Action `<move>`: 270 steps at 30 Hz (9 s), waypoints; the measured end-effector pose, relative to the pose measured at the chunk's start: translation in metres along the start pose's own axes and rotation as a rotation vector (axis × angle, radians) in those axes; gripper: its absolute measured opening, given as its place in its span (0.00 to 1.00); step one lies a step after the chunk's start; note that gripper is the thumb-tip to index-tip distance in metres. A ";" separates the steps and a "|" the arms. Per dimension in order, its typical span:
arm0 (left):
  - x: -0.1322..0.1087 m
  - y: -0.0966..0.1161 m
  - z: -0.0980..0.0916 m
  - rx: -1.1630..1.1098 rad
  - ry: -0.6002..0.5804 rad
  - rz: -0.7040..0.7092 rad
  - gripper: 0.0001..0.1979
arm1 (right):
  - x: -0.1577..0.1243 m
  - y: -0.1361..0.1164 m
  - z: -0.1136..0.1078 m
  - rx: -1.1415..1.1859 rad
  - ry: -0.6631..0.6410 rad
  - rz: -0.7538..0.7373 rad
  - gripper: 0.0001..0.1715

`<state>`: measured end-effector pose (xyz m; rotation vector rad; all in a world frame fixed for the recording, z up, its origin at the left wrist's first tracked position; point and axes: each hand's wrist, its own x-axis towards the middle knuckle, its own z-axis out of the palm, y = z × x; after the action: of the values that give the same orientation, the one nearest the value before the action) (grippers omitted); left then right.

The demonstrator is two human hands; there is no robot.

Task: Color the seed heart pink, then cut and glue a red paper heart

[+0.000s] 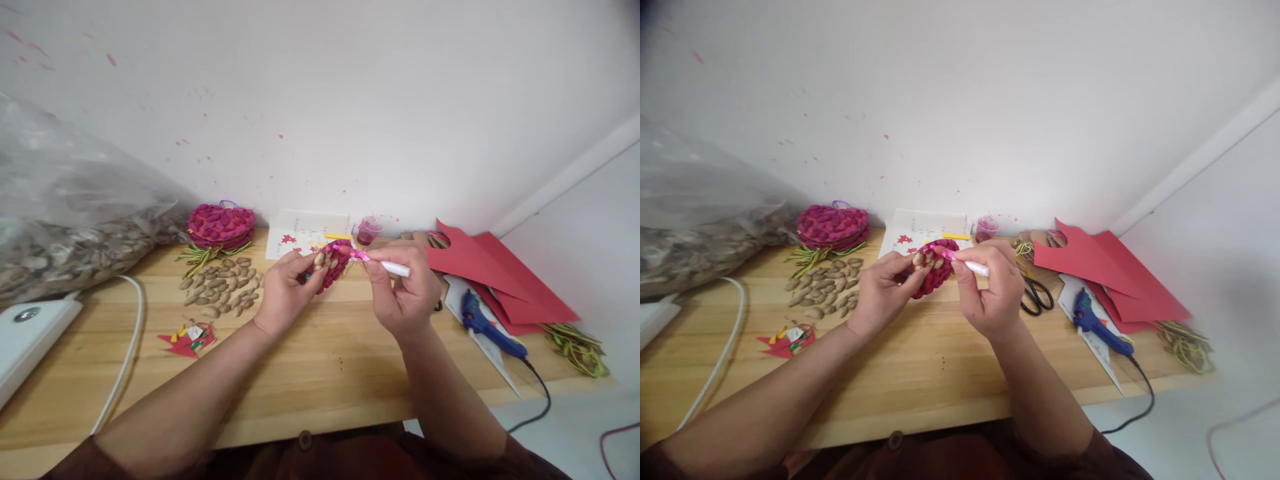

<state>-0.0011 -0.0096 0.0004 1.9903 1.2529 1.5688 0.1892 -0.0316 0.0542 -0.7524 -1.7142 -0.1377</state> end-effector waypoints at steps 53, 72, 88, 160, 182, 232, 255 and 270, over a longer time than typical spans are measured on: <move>0.006 0.015 -0.002 -0.707 -0.184 -0.618 0.17 | -0.001 0.008 0.004 -0.035 -0.147 0.007 0.09; 0.007 0.014 -0.002 -0.718 -0.191 -0.669 0.18 | 0.000 0.008 0.004 -0.034 -0.168 0.016 0.08; 0.009 0.015 -0.002 -0.780 -0.150 -0.769 0.18 | 0.001 0.010 0.003 -0.063 -0.145 -0.018 0.10; 0.007 0.009 0.004 -0.938 -0.122 -0.872 0.17 | -0.002 0.013 0.005 -0.019 -0.103 0.083 0.07; 0.008 0.011 0.004 -0.925 -0.117 -0.898 0.19 | -0.004 0.014 0.006 -0.059 -0.106 0.086 0.06; 0.000 0.010 0.002 -0.367 -0.106 -0.352 0.09 | -0.008 0.010 0.008 -0.009 -0.070 0.256 0.04; 0.001 0.004 0.004 -0.377 -0.107 -0.362 0.13 | 0.000 0.009 0.004 -0.041 -0.164 0.032 0.08; 0.001 0.003 0.003 -0.277 -0.099 -0.311 0.12 | 0.001 0.007 0.005 -0.078 -0.251 -0.051 0.07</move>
<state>0.0028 -0.0101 0.0017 1.5958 1.1683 1.3890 0.1883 -0.0230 0.0519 -0.8106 -1.9762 -0.1511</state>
